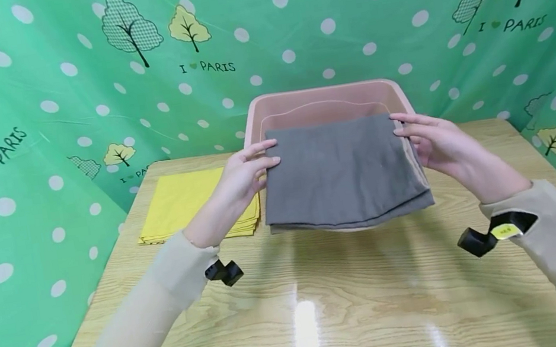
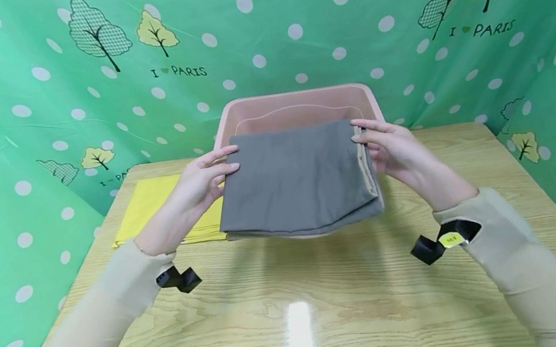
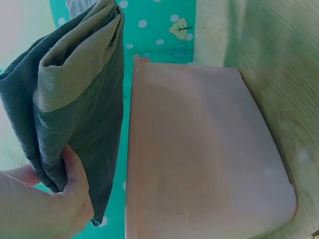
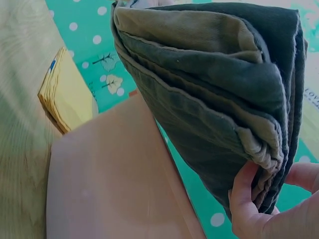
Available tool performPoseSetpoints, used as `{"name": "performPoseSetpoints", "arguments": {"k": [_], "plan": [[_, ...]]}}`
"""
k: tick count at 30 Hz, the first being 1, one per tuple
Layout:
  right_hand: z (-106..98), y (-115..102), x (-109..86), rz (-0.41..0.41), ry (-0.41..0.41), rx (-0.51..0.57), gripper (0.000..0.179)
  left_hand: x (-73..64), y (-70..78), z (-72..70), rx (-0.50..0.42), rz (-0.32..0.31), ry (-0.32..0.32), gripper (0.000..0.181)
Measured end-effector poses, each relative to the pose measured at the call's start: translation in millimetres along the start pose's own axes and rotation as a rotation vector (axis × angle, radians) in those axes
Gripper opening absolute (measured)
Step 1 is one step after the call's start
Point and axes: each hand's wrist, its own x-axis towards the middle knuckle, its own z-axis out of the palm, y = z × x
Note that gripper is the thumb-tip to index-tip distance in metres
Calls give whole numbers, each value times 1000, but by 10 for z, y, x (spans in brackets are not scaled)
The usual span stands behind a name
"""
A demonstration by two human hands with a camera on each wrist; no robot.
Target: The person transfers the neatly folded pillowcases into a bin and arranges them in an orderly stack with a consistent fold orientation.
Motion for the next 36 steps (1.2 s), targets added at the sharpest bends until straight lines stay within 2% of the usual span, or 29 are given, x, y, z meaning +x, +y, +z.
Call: {"name": "performPoseSetpoints", "arguments": {"k": [5,11,14,19,22,30,36], "plan": [[14,-80,78,21,61,-111,61,115,33,16,-16,-4,16,42],[0,-160,179,45,70,-169,67,263,63,27,-35,-26,48,41],[-14,-190,230,47,77,-172,62,330,71,28,-45,-28,56,41],[-43,-233,320,47,84,-134,29,418,84,26,-59,-17,56,41],[-57,-266,368,57,94,-109,19,467,97,26,-66,-13,57,40],[-47,-358,494,84,133,-65,17,635,153,36,-81,-29,90,39],[-29,-424,549,100,172,-83,21,757,204,43,-117,-22,110,40]]}}
